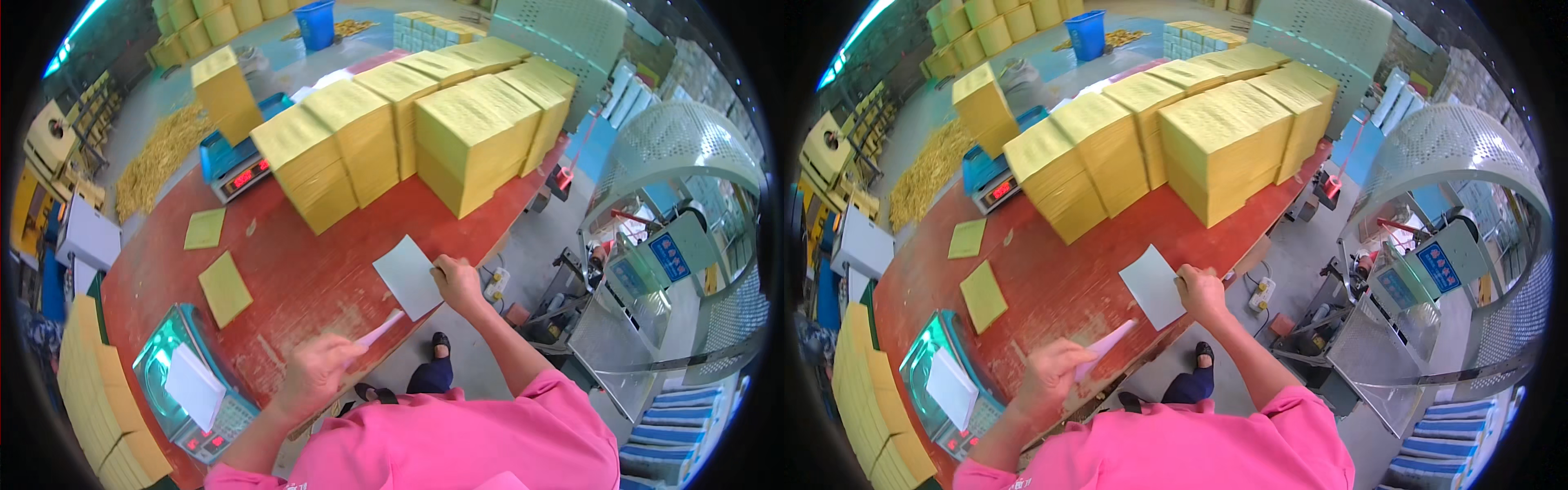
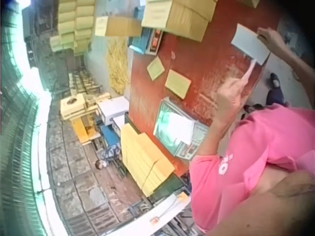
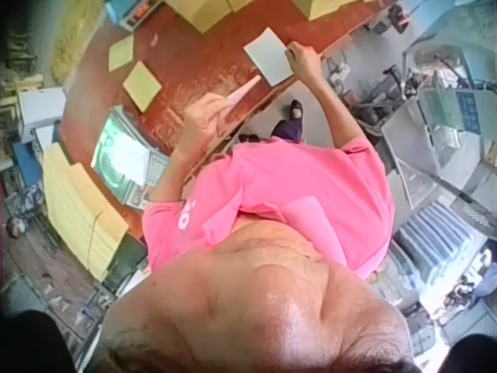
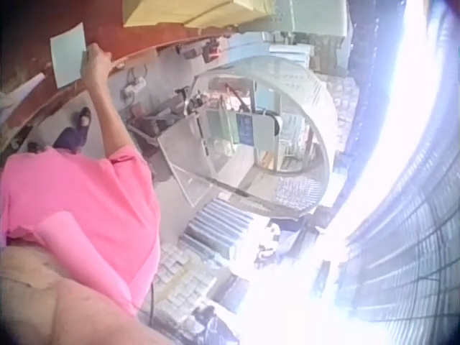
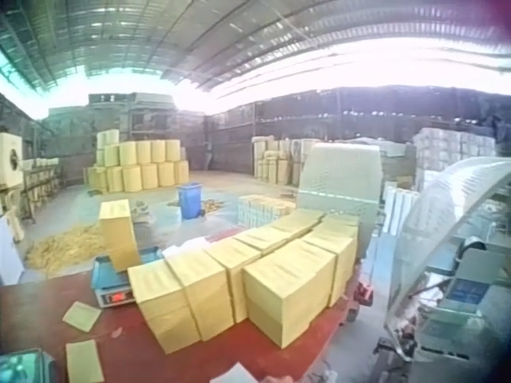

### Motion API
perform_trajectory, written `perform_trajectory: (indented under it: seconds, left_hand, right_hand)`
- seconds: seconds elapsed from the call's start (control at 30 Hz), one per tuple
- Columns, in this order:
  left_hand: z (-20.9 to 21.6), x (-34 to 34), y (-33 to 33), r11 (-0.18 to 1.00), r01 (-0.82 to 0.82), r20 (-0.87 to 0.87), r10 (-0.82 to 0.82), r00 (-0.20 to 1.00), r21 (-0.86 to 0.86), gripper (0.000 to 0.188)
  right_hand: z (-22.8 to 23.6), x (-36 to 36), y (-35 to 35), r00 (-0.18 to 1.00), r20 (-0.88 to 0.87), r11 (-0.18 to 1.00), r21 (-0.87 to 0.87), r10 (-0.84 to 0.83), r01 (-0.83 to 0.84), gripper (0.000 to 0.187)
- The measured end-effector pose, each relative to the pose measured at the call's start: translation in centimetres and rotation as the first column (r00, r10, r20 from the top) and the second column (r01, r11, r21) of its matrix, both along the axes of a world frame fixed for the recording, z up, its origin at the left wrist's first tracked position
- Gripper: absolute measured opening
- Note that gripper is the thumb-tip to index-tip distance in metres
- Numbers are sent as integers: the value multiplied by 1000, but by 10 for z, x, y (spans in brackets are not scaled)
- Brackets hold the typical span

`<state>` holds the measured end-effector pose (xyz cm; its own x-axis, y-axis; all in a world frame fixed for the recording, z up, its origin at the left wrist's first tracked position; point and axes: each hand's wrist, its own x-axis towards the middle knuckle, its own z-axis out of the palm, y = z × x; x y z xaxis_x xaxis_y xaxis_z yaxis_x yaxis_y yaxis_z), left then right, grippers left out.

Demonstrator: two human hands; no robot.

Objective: Bundling stacks of yellow paper with rubber bands, moving them to a storage area, and weighing smaller stacks on a digital scale.

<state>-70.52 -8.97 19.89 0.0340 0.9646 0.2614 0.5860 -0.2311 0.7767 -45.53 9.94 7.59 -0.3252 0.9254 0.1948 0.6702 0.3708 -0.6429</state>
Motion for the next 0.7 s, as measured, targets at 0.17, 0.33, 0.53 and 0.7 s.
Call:
perform_trajectory:
  seconds: [0.17, 0.33, 0.53, 0.7]
  left_hand:
    - [98, 56, 136, 987, 64, 365, -114, 924, 146, 15]
    - [79, 104, 313, 996, -4, 878, -73, 473, 85, 17]
    - [30, 133, 376, 961, -205, 767, 272, 581, -186, 16]
    - [47, 144, 373, 923, -334, 468, 384, 796, -190, 15]
  right_hand:
    - [-30, 41, 55, 999, -42, 990, 143, 21, -15, 9]
    - [-30, 42, 74, 953, -178, 953, 223, 247, -205, 6]
    - [-26, 49, 80, 927, -218, 936, 245, 305, -251, 6]
    - [-26, 57, 88, 890, -253, 917, 228, 379, -326, 9]
